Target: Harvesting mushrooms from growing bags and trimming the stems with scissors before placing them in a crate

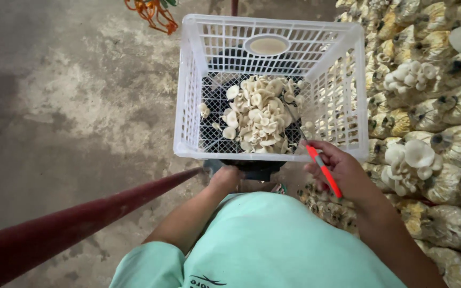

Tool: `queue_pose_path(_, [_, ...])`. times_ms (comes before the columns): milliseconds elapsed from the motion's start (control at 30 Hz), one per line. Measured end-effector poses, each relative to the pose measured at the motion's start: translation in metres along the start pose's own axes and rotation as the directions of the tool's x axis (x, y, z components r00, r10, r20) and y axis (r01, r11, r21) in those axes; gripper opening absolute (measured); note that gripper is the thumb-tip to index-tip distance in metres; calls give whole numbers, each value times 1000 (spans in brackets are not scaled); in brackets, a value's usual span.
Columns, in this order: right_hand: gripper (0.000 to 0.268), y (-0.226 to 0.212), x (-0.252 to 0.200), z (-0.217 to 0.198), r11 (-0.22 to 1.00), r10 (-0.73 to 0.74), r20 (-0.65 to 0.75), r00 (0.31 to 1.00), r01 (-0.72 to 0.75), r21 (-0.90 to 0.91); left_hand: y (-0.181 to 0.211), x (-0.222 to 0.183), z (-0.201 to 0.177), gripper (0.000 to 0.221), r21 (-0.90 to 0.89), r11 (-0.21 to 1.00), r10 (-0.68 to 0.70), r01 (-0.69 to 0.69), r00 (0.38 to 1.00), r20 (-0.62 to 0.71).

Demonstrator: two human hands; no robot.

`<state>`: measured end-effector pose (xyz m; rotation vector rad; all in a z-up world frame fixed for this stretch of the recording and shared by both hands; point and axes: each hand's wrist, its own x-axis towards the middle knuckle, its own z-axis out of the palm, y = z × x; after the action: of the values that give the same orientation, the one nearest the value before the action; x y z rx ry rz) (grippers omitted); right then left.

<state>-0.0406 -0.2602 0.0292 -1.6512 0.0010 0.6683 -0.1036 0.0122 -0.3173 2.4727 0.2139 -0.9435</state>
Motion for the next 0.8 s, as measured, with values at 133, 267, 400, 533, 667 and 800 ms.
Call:
queue_pose_path(133, [56,5,4,-5,1000,0,14,1000,0,6,8,-47,-35,49,82,993,-79,80,997,-15])
queue_pose_path(267, [56,8,20,-9,997,-40,40,998,42,-63,-45,-54,11,82,-81,991,-104,110,992,76])
queue_pose_path(400, [56,26,64,-21,996,84,16,996,-84,-30,-81,-143,7,107,-484,477,-335,734,661,672])
queue_pose_path(533, [45,7,75,-3,989,-28,73,997,38,-143,-108,-115,89,111,-549,439,-408,712,702,584])
queue_pose_path(667, [26,8,102,0,966,-118,180,977,155,-205,-117,-107,128,86,-546,580,-299,604,781,548])
queue_pose_path(800, [37,-5,101,28,976,-126,182,975,155,-156,-116,-126,159,82,-601,547,-384,583,812,439])
